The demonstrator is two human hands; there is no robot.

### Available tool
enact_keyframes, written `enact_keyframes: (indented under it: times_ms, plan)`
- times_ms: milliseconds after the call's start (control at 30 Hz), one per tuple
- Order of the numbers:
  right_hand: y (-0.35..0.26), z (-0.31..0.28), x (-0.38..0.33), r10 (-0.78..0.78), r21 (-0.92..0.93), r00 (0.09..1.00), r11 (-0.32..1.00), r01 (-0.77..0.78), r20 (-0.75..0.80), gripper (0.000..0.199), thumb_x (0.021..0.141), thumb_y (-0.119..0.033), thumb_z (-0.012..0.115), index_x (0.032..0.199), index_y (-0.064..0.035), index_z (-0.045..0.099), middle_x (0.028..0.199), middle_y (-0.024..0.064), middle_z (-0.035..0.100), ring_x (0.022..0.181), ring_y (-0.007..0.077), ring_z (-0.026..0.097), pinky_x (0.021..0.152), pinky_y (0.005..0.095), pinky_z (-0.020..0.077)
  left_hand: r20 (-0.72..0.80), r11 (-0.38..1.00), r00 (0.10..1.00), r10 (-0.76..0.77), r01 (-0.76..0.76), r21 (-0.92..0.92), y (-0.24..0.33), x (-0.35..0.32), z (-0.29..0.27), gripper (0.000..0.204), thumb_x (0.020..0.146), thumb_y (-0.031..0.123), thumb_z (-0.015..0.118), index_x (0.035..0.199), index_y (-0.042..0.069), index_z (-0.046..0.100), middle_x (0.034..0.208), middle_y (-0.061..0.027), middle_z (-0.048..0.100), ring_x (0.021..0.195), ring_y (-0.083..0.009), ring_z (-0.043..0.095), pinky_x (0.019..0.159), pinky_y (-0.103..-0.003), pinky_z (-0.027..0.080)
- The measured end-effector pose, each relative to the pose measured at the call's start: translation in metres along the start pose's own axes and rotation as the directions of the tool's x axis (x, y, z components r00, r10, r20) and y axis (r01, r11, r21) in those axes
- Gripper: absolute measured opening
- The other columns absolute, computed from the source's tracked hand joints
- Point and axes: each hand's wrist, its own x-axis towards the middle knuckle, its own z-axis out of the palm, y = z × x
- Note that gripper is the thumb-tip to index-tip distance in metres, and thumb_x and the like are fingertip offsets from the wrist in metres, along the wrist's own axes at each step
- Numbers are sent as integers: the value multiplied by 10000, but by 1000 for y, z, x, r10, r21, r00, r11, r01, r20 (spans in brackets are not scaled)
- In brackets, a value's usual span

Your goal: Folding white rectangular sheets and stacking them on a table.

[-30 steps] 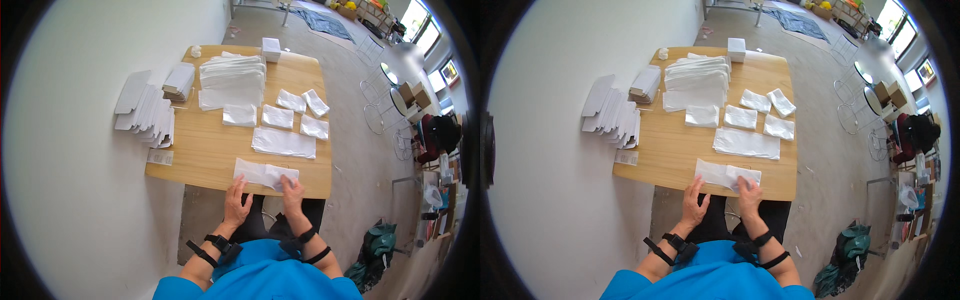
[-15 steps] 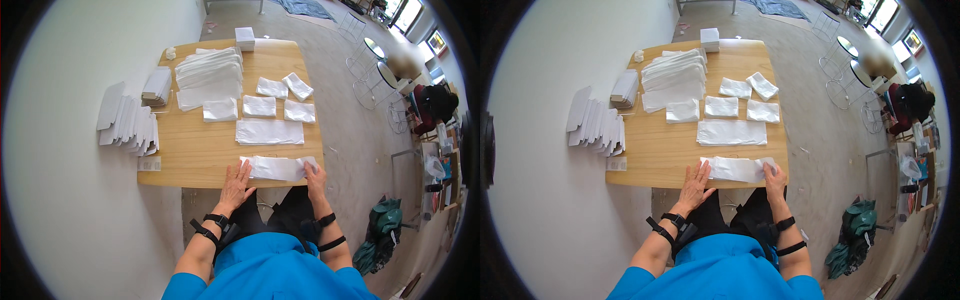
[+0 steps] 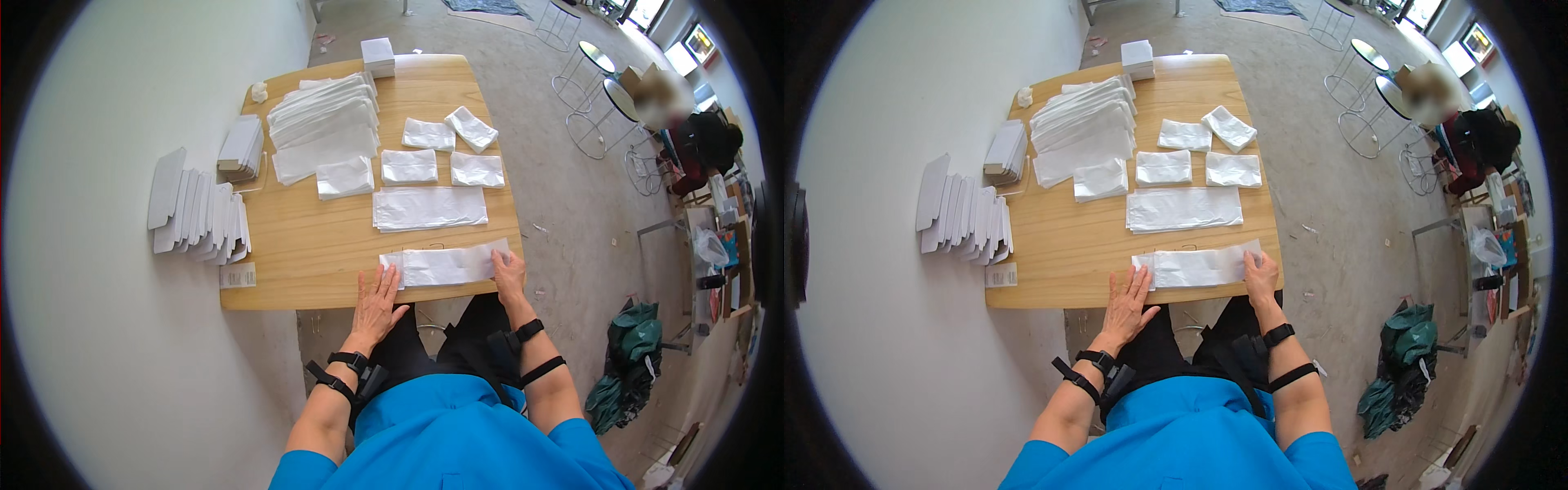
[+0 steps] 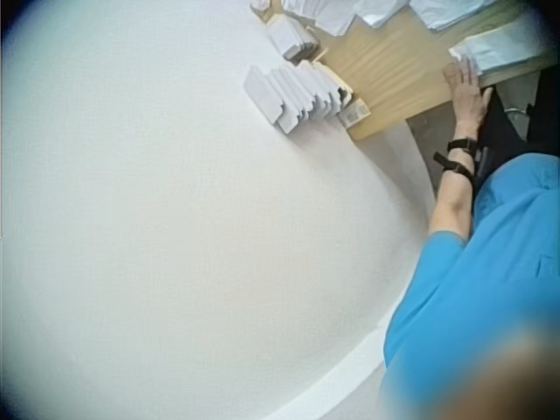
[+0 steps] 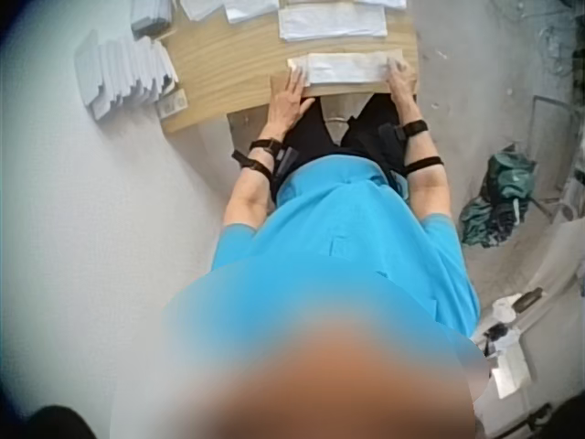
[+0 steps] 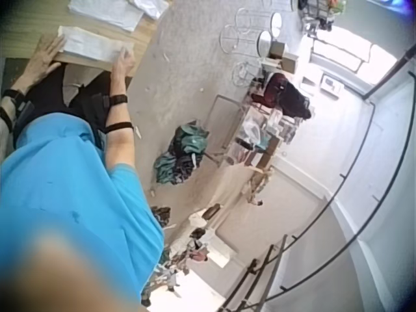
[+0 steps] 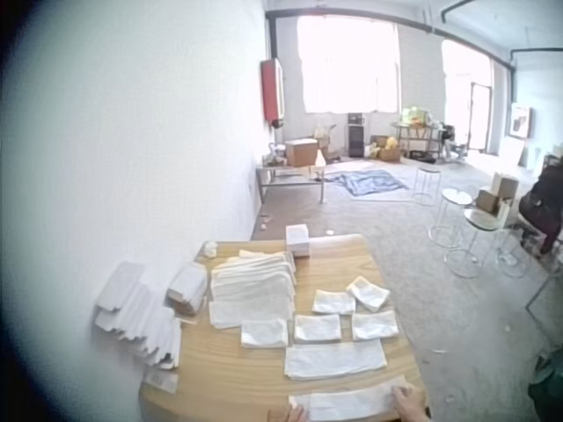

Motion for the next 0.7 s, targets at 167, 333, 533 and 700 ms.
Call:
enact_keyframes:
  times_ms: [167, 333, 533, 700]
  plan:
    - [27, -5, 15, -110, -197, 987, 977, 86, -115, 238, 859, -202, 631, 889, 32, 659, 789, 153, 689, 713, 225, 651, 668, 359, 489, 5, 1000, 1000, 5, -5, 9, 1, 2, 1, 781, 858, 443, 604, 1469, 88, 270, 1539, -68, 232, 1439, -264, 143, 1147, -562, 4]
    - [23, -6, 15, -103, -322, 988, 945, 59, -119, 269, 849, -235, 648, 888, 30, 664, 787, 153, 683, 714, 217, 639, 663, 356, 486, 19, 1000, 1000, 1, -1, 23, 0, 1, 2, 784, 856, 444, 605, 1472, 97, 265, 1543, -64, 223, 1440, -263, 139, 1146, -566, 5]
    - [17, -6, 16, -103, -408, 984, 913, 35, -146, 287, 811, -258, 662, 862, 24, 660, 776, 181, 671, 716, 274, 640, 663, 369, 486, 10, 1000, 1000, 12, -12, 24, 3, 5, 1, 772, 853, 441, 609, 1463, 95, 288, 1544, -61, 221, 1437, -268, 147, 1142, -574, 9]
    - [3, -3, 7, -243, -514, 952, 850, 117, -185, 279, 791, -252, 656, 817, 25, 642, 760, 207, 658, 717, 379, 629, 694, 432, 494, 24, 1000, 1000, -5, 4, 17, 4, 4, 1, 747, 849, 419, 617, 1448, 87, 318, 1539, -60, 231, 1429, -275, 170, 1132, -589, 23]
